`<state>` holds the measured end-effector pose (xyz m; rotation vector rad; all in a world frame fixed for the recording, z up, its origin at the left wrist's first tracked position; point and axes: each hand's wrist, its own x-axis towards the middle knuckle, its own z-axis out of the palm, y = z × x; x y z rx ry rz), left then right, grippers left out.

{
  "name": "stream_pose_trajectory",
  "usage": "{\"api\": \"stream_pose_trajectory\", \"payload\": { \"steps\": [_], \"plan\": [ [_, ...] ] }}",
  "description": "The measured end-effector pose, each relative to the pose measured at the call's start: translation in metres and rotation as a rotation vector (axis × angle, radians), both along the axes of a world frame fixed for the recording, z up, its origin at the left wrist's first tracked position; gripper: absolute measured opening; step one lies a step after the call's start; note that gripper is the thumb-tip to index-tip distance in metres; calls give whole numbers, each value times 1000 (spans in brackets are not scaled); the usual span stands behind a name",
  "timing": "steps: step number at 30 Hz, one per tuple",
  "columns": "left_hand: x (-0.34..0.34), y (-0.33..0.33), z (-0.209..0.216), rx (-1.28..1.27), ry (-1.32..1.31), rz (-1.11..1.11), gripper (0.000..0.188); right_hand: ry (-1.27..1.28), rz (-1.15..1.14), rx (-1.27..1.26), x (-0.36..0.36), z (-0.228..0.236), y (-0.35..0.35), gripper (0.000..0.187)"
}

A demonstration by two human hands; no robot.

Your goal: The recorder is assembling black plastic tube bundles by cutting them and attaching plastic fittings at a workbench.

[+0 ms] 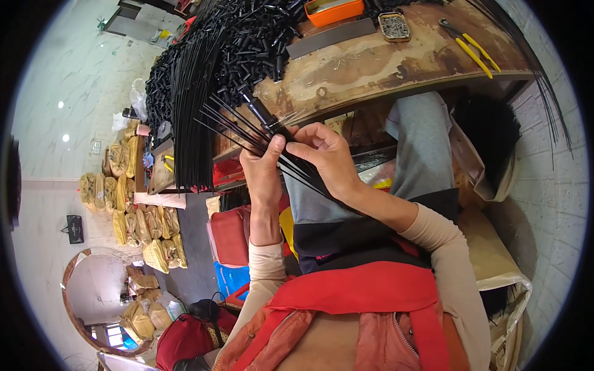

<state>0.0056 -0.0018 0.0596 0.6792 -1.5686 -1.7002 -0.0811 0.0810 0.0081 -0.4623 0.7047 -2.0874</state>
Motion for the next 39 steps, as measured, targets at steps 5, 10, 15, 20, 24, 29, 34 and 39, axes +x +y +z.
{"api": "stream_pose_trajectory", "payload": {
  "steps": [5,10,15,20,24,29,34,39],
  "plan": [
    [-5,5,3,-44,17,-31,21,-146,142,-96,-13,-17,-3,14],
    [-4,8,9,-111,-48,-31,20,-176,137,-97,-8,-16,-8,13],
    [-11,18,5,-216,-245,54,18,-116,39,-11,-1,-18,-1,18],
    [-10,13,-9,-59,-117,60,19,-281,166,-84,-14,-33,-7,16],
    [-9,10,-8,-106,-135,-1,20,-319,265,-70,-21,-42,-9,18],
    [-10,8,-9,-59,-121,-38,21,-274,159,-60,-7,-31,-5,15],
    [-12,11,-9,-11,-80,-19,21,-181,35,-33,0,-33,-2,10],
    [-8,6,-11,-171,-154,-103,23,-112,1,41,1,-25,-2,5]
  ]
}}
